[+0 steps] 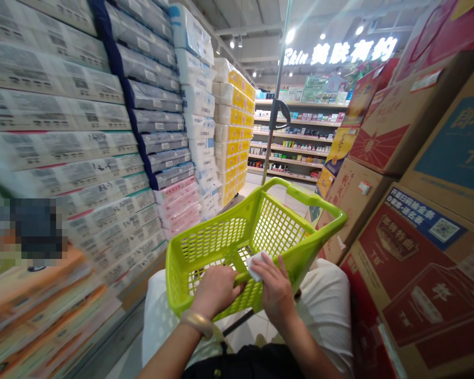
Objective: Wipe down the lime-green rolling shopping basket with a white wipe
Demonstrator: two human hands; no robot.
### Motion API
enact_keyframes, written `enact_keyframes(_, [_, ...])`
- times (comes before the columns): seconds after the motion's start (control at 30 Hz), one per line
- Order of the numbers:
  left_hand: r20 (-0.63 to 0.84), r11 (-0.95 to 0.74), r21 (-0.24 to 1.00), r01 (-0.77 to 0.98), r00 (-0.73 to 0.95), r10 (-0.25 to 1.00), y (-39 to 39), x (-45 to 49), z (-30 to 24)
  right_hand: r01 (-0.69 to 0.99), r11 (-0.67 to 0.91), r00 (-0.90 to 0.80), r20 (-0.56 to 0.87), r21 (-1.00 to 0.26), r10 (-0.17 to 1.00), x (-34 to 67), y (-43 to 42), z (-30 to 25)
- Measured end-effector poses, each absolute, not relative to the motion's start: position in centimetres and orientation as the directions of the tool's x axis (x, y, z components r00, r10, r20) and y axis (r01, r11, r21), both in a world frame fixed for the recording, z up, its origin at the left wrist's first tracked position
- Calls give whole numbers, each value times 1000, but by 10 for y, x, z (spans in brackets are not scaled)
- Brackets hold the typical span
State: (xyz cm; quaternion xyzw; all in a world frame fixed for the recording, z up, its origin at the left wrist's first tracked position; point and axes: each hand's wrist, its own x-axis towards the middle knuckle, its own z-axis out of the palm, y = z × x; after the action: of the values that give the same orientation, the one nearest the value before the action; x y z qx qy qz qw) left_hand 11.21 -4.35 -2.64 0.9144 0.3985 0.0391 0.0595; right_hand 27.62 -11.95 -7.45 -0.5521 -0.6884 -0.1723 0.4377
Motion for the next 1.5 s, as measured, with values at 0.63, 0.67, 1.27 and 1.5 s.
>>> enact_keyframes(0.63, [24,-680,146,718,685,728,-45,121,-26,911,257,113,796,-322,595,293,-122,-74])
enact_keyframes(0.67, [24,-678,147,720,683,730,-45,121,-26,906,300,56,787,-299,615,286,-122,-76])
enact_keyframes(1.27, [33,-683,147,716,686,726,-45,121,-31,883,361,-12,755,-300,656,279,-126,-73])
enact_keyframes(1.5, [38,-686,148,713,689,724,-45,122,-31,889,285,116,778,-358,617,286,-124,-73])
